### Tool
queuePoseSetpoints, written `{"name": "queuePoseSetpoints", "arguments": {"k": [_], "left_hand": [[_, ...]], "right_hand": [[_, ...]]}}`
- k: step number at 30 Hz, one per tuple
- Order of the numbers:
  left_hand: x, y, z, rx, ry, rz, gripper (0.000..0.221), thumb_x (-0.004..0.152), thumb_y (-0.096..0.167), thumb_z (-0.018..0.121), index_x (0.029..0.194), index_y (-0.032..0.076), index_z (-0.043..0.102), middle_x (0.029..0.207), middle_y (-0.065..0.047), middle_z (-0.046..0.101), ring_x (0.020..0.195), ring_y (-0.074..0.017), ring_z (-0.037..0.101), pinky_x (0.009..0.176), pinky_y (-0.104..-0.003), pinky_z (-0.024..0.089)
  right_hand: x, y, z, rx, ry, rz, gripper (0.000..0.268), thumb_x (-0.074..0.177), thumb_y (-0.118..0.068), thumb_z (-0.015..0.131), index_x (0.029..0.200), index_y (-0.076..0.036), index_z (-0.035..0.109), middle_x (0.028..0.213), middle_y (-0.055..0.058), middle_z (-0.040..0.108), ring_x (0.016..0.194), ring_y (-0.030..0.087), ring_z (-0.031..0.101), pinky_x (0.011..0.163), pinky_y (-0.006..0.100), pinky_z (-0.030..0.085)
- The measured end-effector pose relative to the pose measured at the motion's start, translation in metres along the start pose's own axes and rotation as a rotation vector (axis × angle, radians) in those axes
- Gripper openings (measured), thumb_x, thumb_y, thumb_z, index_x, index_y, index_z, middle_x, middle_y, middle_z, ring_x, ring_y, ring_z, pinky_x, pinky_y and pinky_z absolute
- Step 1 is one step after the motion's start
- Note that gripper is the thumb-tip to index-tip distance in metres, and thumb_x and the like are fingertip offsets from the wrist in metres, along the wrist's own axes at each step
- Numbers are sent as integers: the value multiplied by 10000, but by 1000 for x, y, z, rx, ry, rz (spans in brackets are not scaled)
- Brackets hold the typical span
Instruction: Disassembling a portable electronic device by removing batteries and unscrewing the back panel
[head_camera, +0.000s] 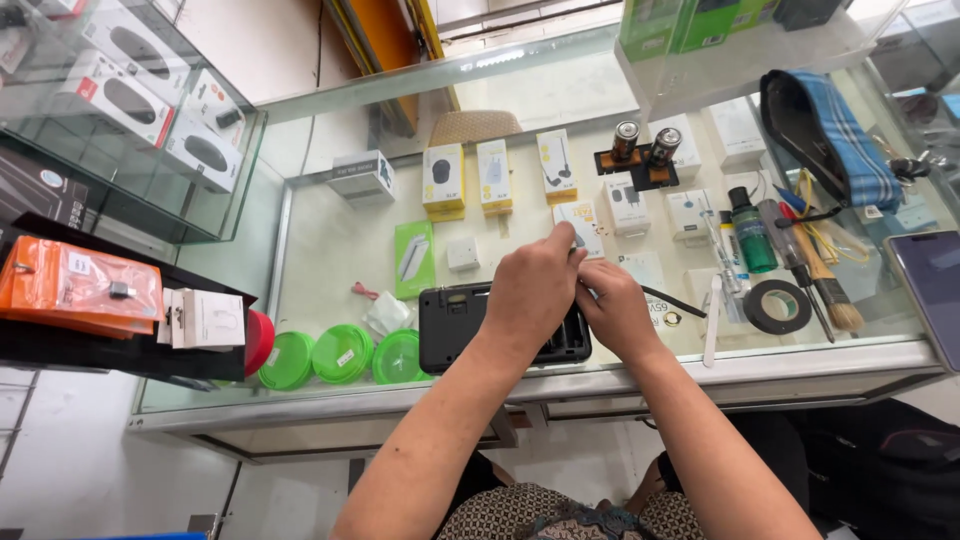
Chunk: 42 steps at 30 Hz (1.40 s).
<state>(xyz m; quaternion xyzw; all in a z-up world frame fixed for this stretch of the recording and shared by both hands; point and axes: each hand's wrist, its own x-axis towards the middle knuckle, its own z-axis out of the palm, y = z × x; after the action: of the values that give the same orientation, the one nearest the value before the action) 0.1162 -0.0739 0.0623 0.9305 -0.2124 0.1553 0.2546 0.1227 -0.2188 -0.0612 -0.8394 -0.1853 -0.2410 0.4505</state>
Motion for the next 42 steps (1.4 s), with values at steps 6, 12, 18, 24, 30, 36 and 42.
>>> {"name": "queuePoseSetpoints", "arguments": {"k": [6, 12, 18, 24, 30, 36, 42], "left_hand": [[15, -9, 11, 299, -73, 112, 103, 949, 191, 592, 913, 97, 571, 623, -128, 653, 594, -380, 729, 505, -506, 590], [38, -17, 45, 591, -237, 334, 128, 865, 182, 576, 840, 154, 698, 713, -42, 671, 671, -299, 757, 553, -496, 608], [60, -39, 75, 659, -511, 432, 184, 836, 179, 574, 860, 146, 754, 740, -78, 705, 748, -327, 758, 583, -550, 598], [71, -44, 84, 553, -627, 383, 303, 816, 433, 657, 975, 192, 748, 812, -62, 750, 848, -333, 766, 636, -571, 615], [75, -6, 53, 546, -784, 197, 268, 836, 283, 678, 1031, 122, 768, 898, -83, 746, 899, -366, 735, 555, -642, 575], [88, 31, 29, 626, -1019, -36, 384, 873, 257, 721, 1201, 58, 723, 1133, -151, 709, 1059, -457, 674, 605, -748, 544], [72, 8, 43, 526, -813, 23, 227, 897, 165, 603, 992, 42, 769, 933, -137, 726, 888, -436, 727, 545, -720, 557]], "right_hand": [[-2, 16, 2, -26, -28, 7, 137, 944, -120, 710, 816, -165, 691, 824, -6, 725, 969, 261, 717, 814, 412, 538], [-8, 21, 5, -46, -47, 41, 194, 941, -123, 704, 757, -127, 643, 750, 63, 673, 939, 321, 696, 785, 443, 530], [-2, 0, -4, 50, -32, 124, 195, 932, -124, 721, 740, -105, 689, 707, 59, 686, 885, 311, 705, 779, 437, 551], [-3, 31, 8, 51, 7, 117, 306, 925, -203, 753, 650, -134, 637, 590, 10, 600, 714, 263, 647, 855, 387, 519], [-14, 40, 20, 66, 39, 71, 255, 926, -168, 748, 683, -142, 676, 569, -1, 600, 680, 250, 675, 873, 341, 502], [-15, 41, 18, 90, -9, 43, 323, 966, -140, 693, 658, -112, 605, 524, 33, 542, 563, 260, 598, 838, 357, 501], [-12, 44, 18, 63, -79, 59, 337, 983, -120, 659, 657, -108, 579, 509, 16, 518, 531, 214, 577, 841, 356, 506]]}}
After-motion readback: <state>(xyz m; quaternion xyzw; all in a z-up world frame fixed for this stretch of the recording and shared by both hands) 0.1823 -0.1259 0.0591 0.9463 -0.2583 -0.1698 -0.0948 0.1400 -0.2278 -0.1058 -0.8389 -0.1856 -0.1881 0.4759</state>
